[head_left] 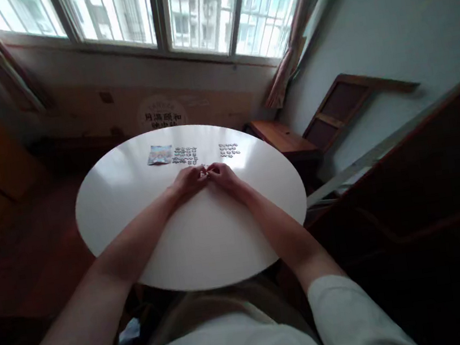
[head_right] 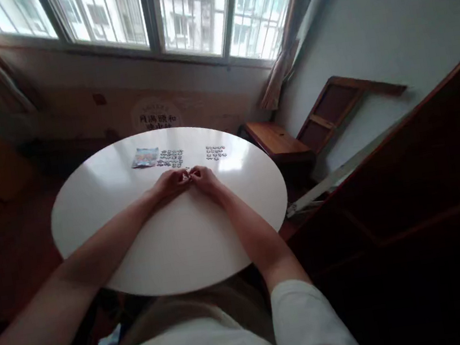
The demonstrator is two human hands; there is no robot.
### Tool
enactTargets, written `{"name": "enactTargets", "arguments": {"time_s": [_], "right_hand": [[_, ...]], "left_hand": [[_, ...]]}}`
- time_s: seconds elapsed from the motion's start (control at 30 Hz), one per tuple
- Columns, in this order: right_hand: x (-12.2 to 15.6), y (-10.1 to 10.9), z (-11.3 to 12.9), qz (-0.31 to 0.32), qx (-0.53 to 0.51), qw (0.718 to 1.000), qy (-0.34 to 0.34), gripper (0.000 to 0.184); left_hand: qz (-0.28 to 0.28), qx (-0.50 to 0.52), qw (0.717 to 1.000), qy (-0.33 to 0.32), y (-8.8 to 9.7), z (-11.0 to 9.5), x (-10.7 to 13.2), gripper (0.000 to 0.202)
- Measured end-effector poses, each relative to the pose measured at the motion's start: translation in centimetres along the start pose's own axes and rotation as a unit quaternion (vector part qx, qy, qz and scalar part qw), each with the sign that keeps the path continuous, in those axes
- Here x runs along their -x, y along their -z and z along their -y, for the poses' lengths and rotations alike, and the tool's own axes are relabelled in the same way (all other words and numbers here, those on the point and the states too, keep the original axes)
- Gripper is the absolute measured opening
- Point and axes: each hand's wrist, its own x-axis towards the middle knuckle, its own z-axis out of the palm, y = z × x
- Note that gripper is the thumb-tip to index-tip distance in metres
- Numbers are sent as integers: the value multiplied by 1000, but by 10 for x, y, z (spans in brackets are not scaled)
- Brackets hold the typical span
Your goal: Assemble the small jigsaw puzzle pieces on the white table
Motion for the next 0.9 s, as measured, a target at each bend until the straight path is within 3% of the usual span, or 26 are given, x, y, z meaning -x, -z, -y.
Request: {"name": "enactTargets", "arguments": {"time_s": [0.9], "right_hand": [[0, 4, 0, 8, -11, 1000, 5, 12]], "left_hand": [[-3, 1, 1000, -4, -2, 0, -1, 33]]}}
